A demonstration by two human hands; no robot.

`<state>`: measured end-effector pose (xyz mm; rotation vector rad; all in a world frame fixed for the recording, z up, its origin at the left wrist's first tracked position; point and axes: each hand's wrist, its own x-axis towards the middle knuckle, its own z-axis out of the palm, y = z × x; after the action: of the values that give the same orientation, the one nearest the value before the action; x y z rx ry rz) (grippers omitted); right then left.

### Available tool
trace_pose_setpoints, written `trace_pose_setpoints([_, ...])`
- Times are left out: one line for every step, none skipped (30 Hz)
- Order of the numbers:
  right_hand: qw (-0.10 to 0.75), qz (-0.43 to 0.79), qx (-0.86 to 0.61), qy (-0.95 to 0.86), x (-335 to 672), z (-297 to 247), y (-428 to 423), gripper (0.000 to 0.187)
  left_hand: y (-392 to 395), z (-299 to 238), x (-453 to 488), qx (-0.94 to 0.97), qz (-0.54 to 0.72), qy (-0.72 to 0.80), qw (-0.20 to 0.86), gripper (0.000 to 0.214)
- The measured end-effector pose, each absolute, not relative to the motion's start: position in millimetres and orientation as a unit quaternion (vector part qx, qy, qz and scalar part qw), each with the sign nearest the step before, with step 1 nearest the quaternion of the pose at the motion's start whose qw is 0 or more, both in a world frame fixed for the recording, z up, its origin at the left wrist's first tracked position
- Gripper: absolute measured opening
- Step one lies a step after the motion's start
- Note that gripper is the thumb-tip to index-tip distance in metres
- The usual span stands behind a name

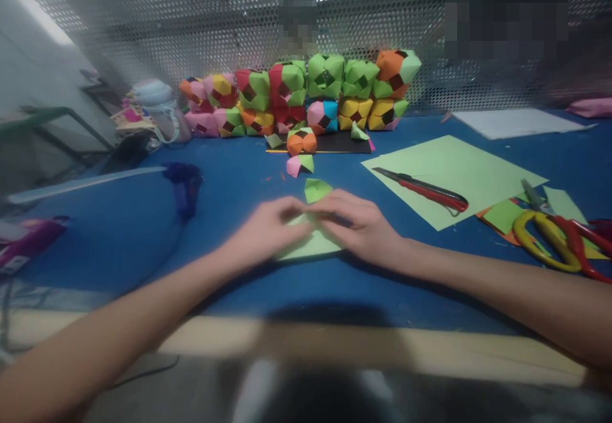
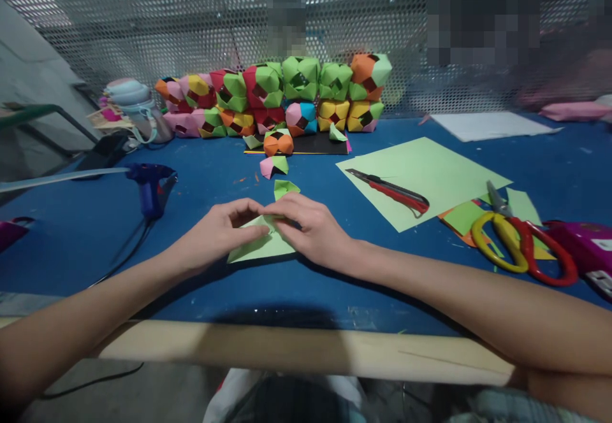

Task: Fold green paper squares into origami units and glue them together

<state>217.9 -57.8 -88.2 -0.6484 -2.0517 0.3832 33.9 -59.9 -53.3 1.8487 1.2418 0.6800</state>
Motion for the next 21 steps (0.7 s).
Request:
trace_pose_setpoints([0.461,0.163,-0.270,-0.830,217.2,-87.7,-58.6,0.018,-60.5,-53.1,34.4,0.729,0.271,0.492,0.391,0.024])
trace_pose_setpoints([0.460,0.168,-0.275,-0.827,216.4,-87.2,-59.5,0.018,-61.0,-52.8,34.9,0.729,0.271,0.496,0.385,0.024])
trace_pose_setpoints([0.459,0.171,-0.279,-0.826,215.8,-86.7,-60.3,0.017,-61.4,-52.6,35.3,0.731,0.271,0.501,0.376,0.024])
trace_pose_setpoints([0.456,0.173,-0.282,-0.826,215.2,-86.3,-60.9,0.016,-61.7,-52.4,35.7,0.733,0.271,0.504,0.369,0.024])
trace_pose_setpoints([0.453,0.176,-0.285,-0.826,214.9,-85.9,-61.3,0.015,-61.8,-52.2,35.8,0.735,0.269,0.506,0.362,0.022])
trace_pose_setpoints([0.450,0.180,-0.290,-0.825,214.8,-85.5,-61.5,0.014,-61.8,-52.1,35.8,0.738,0.269,0.508,0.354,0.021])
trace_pose_setpoints([0.449,0.185,-0.300,-0.821,214.8,-85.0,-61.6,0.015,-61.7,-52.0,35.8,0.740,0.269,0.510,0.347,0.020])
trace_pose_setpoints([0.446,0.194,-0.317,-0.814,215.0,-84.4,-61.6,0.017,-61.4,-52.0,35.6,0.741,0.269,0.513,0.341,0.019])
trace_pose_setpoints([0.440,0.207,-0.337,-0.806,215.2,-83.8,-61.6,0.019,-61.1,-52.0,35.4,0.741,0.269,0.516,0.336,0.018])
trace_pose_setpoints([0.432,0.223,-0.358,-0.797,215.5,-83.1,-61.5,0.019,-60.8,-52.1,35.1,0.741,0.270,0.518,0.332,0.019])
trace_pose_setpoints([0.423,0.241,-0.377,-0.788,215.9,-82.4,-61.5,0.018,-60.3,-52.2,34.9,0.740,0.271,0.519,0.331,0.019])
trace_pose_setpoints([0.414,0.259,-0.390,-0.781,216.1,-81.6,-61.4,0.015,-59.9,-52.3,34.6,0.739,0.272,0.520,0.331,0.020])
trace_pose_setpoints([0.406,0.274,-0.396,-0.777,216.3,-80.9,-61.4,0.014,-59.3,-52.4,34.3,0.738,0.272,0.520,0.331,0.020])
trace_pose_setpoints([0.401,0.285,-0.397,-0.775,216.5,-80.3,-61.5,0.013,-58.7,-52.5,33.9,0.737,0.273,0.522,0.331,0.020])
trace_pose_setpoints([0.397,0.292,-0.395,-0.775,216.5,-79.7,-61.6,0.014,-58.1,-52.5,33.5,0.736,0.273,0.523,0.332,0.020])
trace_pose_setpoints([0.396,0.297,-0.392,-0.775,216.5,-79.2,-61.6,0.014,-57.4,-52.6,33.0,0.735,0.272,0.524,0.333,0.020])
trace_pose_setpoints([0.395,0.303,-0.391,-0.775,216.4,-78.7,-61.7,0.015,-56.8,-52.7,32.5,0.734,0.271,0.525,0.335,0.020])
trace_pose_setpoints([0.393,0.309,-0.390,-0.773,216.4,-78.4,-61.8,0.017,-56.3,-52.8,32.0,0.733,0.270,0.525,0.339,0.020])
trace_pose_setpoints([0.392,0.318,-0.391,-0.769,216.3,-78.2,-61.8,0.018,-55.8,-52.9,31.5,0.732,0.268,0.524,0.344,0.020])
trace_pose_setpoints([0.391,0.327,-0.394,-0.765,216.2,-78.0,-61.9,0.019,-55.4,-53.0,31.1,0.731,0.264,0.522,0.351,0.020])
trace_pose_setpoints([0.389,0.336,-0.398,-0.760,216.2,-77.9,-61.8,0.019,-55.2,-53.2,30.8,0.730,0.261,0.520,0.358,0.020])
